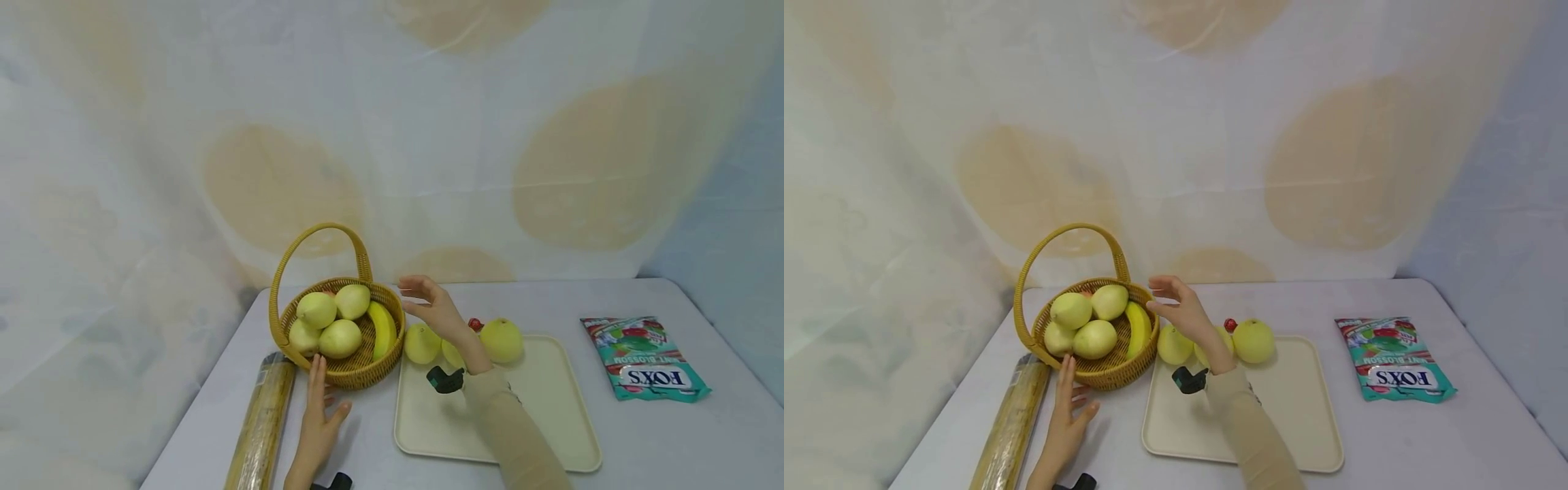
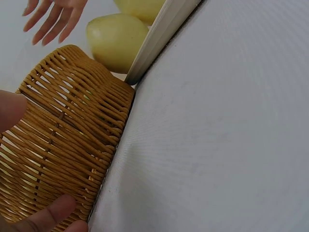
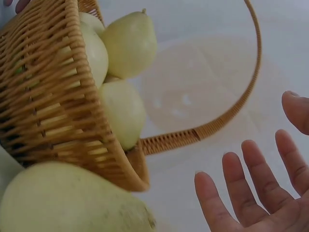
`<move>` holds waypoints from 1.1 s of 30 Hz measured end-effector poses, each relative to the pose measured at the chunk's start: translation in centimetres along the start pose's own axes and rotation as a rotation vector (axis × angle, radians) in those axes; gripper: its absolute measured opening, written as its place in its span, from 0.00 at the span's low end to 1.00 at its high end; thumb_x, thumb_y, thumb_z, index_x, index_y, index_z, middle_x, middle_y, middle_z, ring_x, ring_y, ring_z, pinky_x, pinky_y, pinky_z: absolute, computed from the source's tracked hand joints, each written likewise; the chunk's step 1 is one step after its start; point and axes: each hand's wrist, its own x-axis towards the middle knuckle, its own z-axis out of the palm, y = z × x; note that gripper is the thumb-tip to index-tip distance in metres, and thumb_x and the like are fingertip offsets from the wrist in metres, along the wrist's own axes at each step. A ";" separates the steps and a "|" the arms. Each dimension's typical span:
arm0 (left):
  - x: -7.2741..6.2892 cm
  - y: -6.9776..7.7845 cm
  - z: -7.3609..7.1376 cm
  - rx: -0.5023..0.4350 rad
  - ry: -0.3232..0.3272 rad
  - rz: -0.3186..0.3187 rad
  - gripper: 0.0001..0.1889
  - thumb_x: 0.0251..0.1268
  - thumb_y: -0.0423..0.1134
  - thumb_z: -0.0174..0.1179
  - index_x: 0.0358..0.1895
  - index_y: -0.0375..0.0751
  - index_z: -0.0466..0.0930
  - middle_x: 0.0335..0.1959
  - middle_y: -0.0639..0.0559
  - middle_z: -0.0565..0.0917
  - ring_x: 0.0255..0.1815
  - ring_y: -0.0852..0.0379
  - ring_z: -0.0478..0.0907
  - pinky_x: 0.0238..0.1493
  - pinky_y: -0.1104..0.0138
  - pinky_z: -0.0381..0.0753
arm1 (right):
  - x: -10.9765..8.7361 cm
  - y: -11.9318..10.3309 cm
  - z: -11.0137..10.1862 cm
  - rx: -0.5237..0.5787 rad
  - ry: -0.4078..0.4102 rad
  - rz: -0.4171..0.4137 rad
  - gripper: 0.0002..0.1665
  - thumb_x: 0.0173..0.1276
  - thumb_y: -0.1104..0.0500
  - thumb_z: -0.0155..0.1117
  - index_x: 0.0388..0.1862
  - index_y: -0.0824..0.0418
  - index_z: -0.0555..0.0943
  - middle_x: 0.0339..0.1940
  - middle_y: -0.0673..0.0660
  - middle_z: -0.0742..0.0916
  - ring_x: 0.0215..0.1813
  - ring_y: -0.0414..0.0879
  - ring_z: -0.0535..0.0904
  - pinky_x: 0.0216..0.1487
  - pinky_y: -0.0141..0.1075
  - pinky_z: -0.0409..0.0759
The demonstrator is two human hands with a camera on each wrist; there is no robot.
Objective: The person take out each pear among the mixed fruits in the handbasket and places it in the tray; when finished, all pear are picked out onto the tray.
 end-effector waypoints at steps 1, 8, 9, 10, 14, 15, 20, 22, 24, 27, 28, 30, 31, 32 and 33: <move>0.0 0.0 0.0 0.000 0.001 0.001 0.46 0.64 0.33 0.61 0.79 0.42 0.40 0.79 0.37 0.41 0.59 0.38 0.73 0.50 0.48 0.76 | 0.3 0.1 0.3 0.003 -0.010 -0.001 0.26 0.70 0.65 0.59 0.66 0.65 0.69 0.65 0.69 0.75 0.66 0.65 0.71 0.61 0.48 0.77; -0.1 0.0 0.0 -0.013 -0.006 0.000 0.45 0.65 0.34 0.61 0.79 0.43 0.40 0.80 0.38 0.40 0.60 0.39 0.73 0.50 0.49 0.77 | 1.9 0.2 2.2 0.012 -0.057 0.022 0.28 0.70 0.63 0.60 0.67 0.66 0.69 0.66 0.70 0.75 0.67 0.65 0.70 0.64 0.52 0.73; 0.0 0.1 0.0 -0.016 -0.008 -0.001 0.45 0.65 0.35 0.61 0.79 0.43 0.40 0.80 0.38 0.40 0.60 0.39 0.73 0.51 0.49 0.77 | 2.1 0.1 2.4 0.013 -0.062 0.027 0.28 0.70 0.63 0.60 0.67 0.66 0.69 0.66 0.70 0.75 0.67 0.64 0.70 0.65 0.53 0.72; 0.0 0.1 0.0 -0.019 -0.009 -0.002 0.45 0.65 0.35 0.61 0.79 0.44 0.40 0.80 0.39 0.40 0.60 0.39 0.73 0.51 0.49 0.77 | 2.3 0.0 2.6 0.012 -0.069 0.031 0.28 0.70 0.63 0.60 0.67 0.66 0.69 0.66 0.70 0.75 0.67 0.64 0.70 0.65 0.53 0.71; 0.0 0.2 -0.1 -0.029 -0.004 -0.005 0.45 0.65 0.36 0.61 0.79 0.46 0.41 0.80 0.40 0.40 0.60 0.40 0.73 0.51 0.48 0.76 | 3.3 -0.1 3.4 0.000 -0.093 0.036 0.28 0.70 0.62 0.60 0.68 0.66 0.68 0.66 0.69 0.75 0.68 0.62 0.70 0.66 0.51 0.72; 0.0 0.2 -0.1 -0.032 -0.004 -0.006 0.45 0.65 0.36 0.61 0.79 0.46 0.41 0.80 0.41 0.40 0.60 0.40 0.73 0.51 0.48 0.76 | 3.6 -0.1 3.5 -0.007 -0.098 0.031 0.28 0.70 0.62 0.60 0.67 0.66 0.68 0.66 0.68 0.75 0.68 0.62 0.70 0.65 0.50 0.72; 0.0 0.4 -0.2 -0.034 -0.010 -0.016 0.46 0.64 0.35 0.62 0.79 0.47 0.40 0.80 0.41 0.40 0.62 0.38 0.72 0.51 0.47 0.76 | 4.8 0.0 4.5 -0.019 -0.127 0.036 0.30 0.69 0.63 0.61 0.68 0.67 0.67 0.67 0.66 0.75 0.67 0.65 0.70 0.63 0.47 0.75; 0.0 0.5 -0.2 -0.022 -0.012 -0.029 0.47 0.64 0.33 0.62 0.79 0.47 0.39 0.80 0.41 0.40 0.62 0.38 0.71 0.52 0.46 0.76 | 5.2 0.0 4.9 -0.019 -0.146 0.049 0.30 0.69 0.63 0.62 0.68 0.66 0.67 0.68 0.66 0.74 0.67 0.65 0.70 0.62 0.48 0.76; 0.0 0.8 -0.2 -0.013 -0.010 -0.038 0.47 0.64 0.32 0.61 0.79 0.46 0.39 0.80 0.40 0.40 0.62 0.37 0.71 0.52 0.45 0.76 | 5.6 0.0 5.2 -0.028 -0.167 0.064 0.31 0.69 0.62 0.62 0.69 0.65 0.67 0.69 0.65 0.74 0.68 0.65 0.69 0.63 0.49 0.75; -0.1 2.0 -0.4 -0.018 0.001 -0.036 0.45 0.63 0.31 0.61 0.78 0.40 0.41 0.79 0.36 0.42 0.61 0.34 0.71 0.52 0.44 0.75 | 6.0 -0.2 5.8 -0.068 -0.185 0.083 0.32 0.69 0.59 0.63 0.69 0.63 0.67 0.69 0.64 0.73 0.69 0.61 0.68 0.65 0.51 0.72; -0.1 2.5 -0.6 -0.022 0.002 -0.034 0.45 0.63 0.30 0.60 0.78 0.39 0.42 0.79 0.34 0.42 0.61 0.33 0.71 0.52 0.43 0.75 | 6.1 -0.3 6.0 -0.083 -0.187 0.085 0.31 0.69 0.59 0.63 0.69 0.63 0.68 0.69 0.63 0.73 0.70 0.61 0.68 0.65 0.52 0.72; -0.1 3.5 -1.0 -0.030 0.000 -0.032 0.44 0.63 0.30 0.60 0.78 0.36 0.43 0.78 0.32 0.43 0.60 0.32 0.71 0.51 0.43 0.75 | 6.4 -0.3 6.3 -0.108 -0.192 0.095 0.31 0.69 0.58 0.63 0.69 0.62 0.68 0.69 0.62 0.73 0.71 0.59 0.67 0.66 0.53 0.71; -0.1 3.9 -1.2 -0.029 -0.002 -0.030 0.44 0.63 0.30 0.60 0.77 0.35 0.43 0.78 0.31 0.44 0.59 0.32 0.72 0.51 0.43 0.75 | 6.6 -0.3 6.5 -0.118 -0.192 0.097 0.31 0.69 0.57 0.63 0.69 0.62 0.68 0.69 0.62 0.73 0.71 0.58 0.67 0.66 0.53 0.71; -0.1 4.1 -1.3 -0.031 -0.005 -0.032 0.44 0.63 0.29 0.60 0.78 0.35 0.43 0.78 0.31 0.44 0.59 0.32 0.72 0.52 0.43 0.75 | 6.8 -0.2 6.6 -0.123 -0.195 0.098 0.31 0.69 0.57 0.63 0.69 0.62 0.68 0.69 0.62 0.73 0.71 0.58 0.67 0.66 0.53 0.70; -0.1 3.8 -1.2 -0.017 -0.003 -0.026 0.45 0.63 0.30 0.60 0.78 0.37 0.42 0.78 0.31 0.44 0.59 0.34 0.72 0.51 0.44 0.75 | 6.9 -0.1 6.8 -0.127 -0.199 0.099 0.31 0.69 0.57 0.63 0.69 0.61 0.68 0.69 0.62 0.73 0.71 0.58 0.67 0.66 0.53 0.71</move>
